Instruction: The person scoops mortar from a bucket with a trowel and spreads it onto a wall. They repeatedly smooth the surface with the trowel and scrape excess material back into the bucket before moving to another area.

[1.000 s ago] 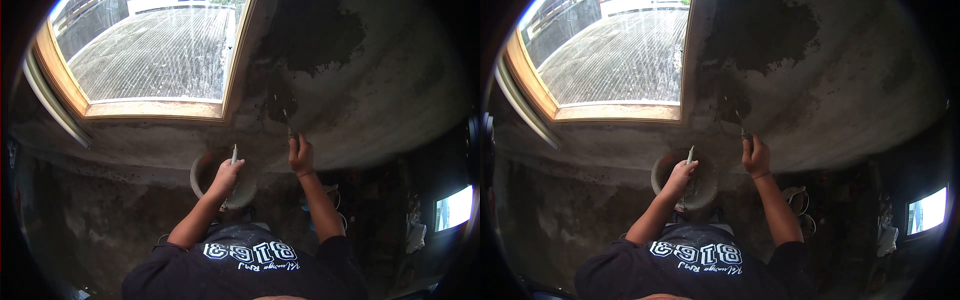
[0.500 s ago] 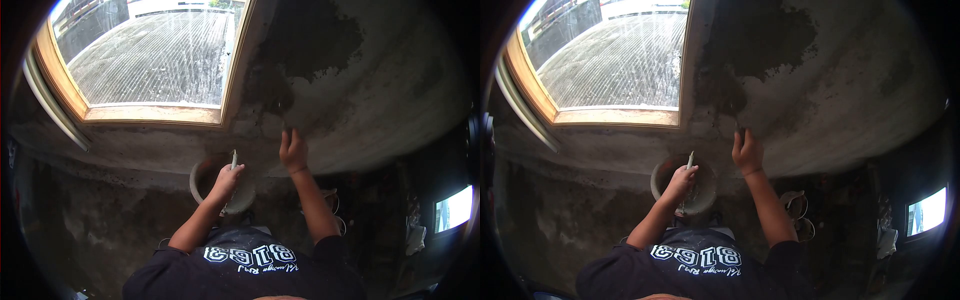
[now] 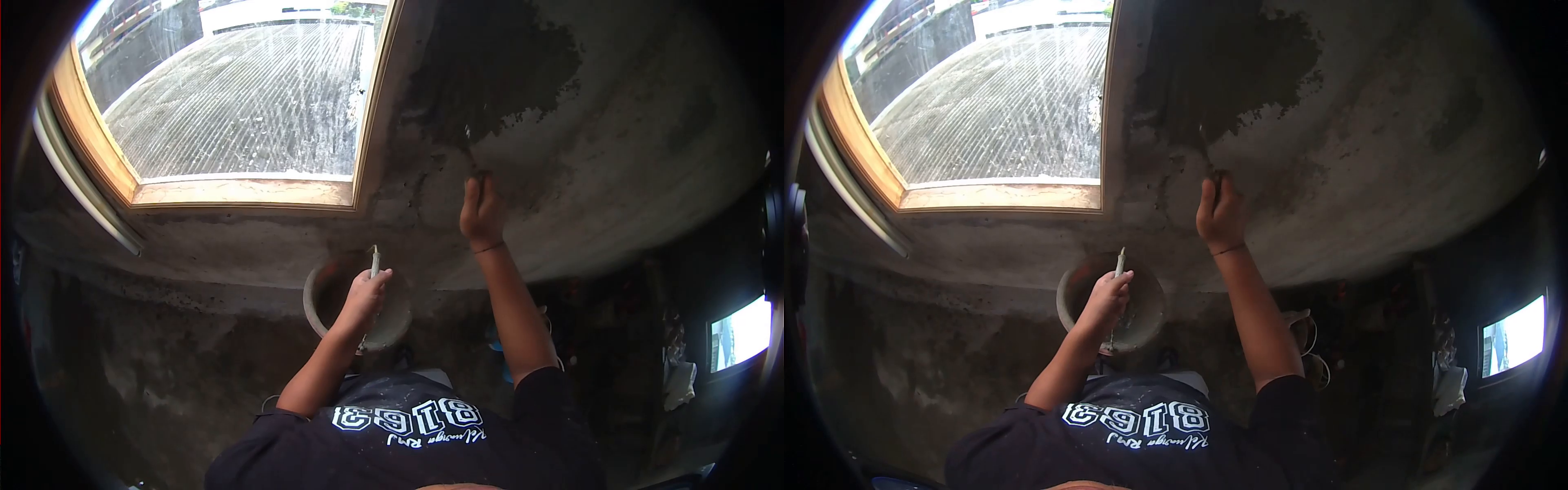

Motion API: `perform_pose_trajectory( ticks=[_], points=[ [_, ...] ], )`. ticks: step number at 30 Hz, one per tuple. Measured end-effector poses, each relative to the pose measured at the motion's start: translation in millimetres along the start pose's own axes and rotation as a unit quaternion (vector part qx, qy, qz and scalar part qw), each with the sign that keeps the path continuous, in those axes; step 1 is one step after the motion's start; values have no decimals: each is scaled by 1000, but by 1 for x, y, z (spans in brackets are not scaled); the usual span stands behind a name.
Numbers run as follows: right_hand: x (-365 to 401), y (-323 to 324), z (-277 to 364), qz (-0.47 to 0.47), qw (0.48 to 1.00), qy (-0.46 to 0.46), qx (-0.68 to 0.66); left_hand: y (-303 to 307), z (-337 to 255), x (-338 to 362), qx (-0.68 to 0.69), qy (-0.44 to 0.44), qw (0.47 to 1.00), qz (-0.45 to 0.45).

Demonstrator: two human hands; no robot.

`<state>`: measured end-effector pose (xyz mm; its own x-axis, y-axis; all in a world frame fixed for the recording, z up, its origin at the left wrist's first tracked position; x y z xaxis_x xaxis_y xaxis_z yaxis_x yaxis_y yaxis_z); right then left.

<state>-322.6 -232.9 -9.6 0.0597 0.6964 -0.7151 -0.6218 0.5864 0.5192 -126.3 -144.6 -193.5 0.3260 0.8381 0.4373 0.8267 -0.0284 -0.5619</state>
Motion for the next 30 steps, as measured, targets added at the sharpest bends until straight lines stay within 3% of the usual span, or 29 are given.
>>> perform_pose_trajectory(
  ticks=[4, 8, 9, 16, 22, 24, 30],
  points=[
    [57, -1, -26, -10, 998, 36, 59, 6, -5, 2, -16, -24, 999, -39],
    [88, 20, -35, 62, 996, -61, 10, 5, -14, 10, -21, -14, 997, -70],
    [89, 23, -36, 76, 992, -99, -30, 6, -13, 8, -21, -14, 997, -71],
    [14, 19, 7, 23, 996, -65, -61, 6, -7, -1, 23, -10, 999, -37],
    [63, 12, -21, 42, 996, -13, 82, 6, -18, 2, 21, -24, 997, -65],
    [87, 18, -36, 95, 993, -60, 26, 6, -21, 4, 24, -33, 996, -76],
    [45, 30, -3, 62, 995, -63, -46, 10, -11, -4, 27, -29, 997, -71]
  ],
)
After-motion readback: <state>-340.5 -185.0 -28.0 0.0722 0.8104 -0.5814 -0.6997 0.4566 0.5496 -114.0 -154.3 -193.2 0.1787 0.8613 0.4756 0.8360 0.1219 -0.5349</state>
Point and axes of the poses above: each hand's wrist, its own x-axis away from the middle knuckle, its own y-axis out of the back of the hand, z = x × y, the point moved 5 cm from there along -x, towards the middle knuckle, and after that the axes turned 3 degrees about -z, right-handed, at the moved point
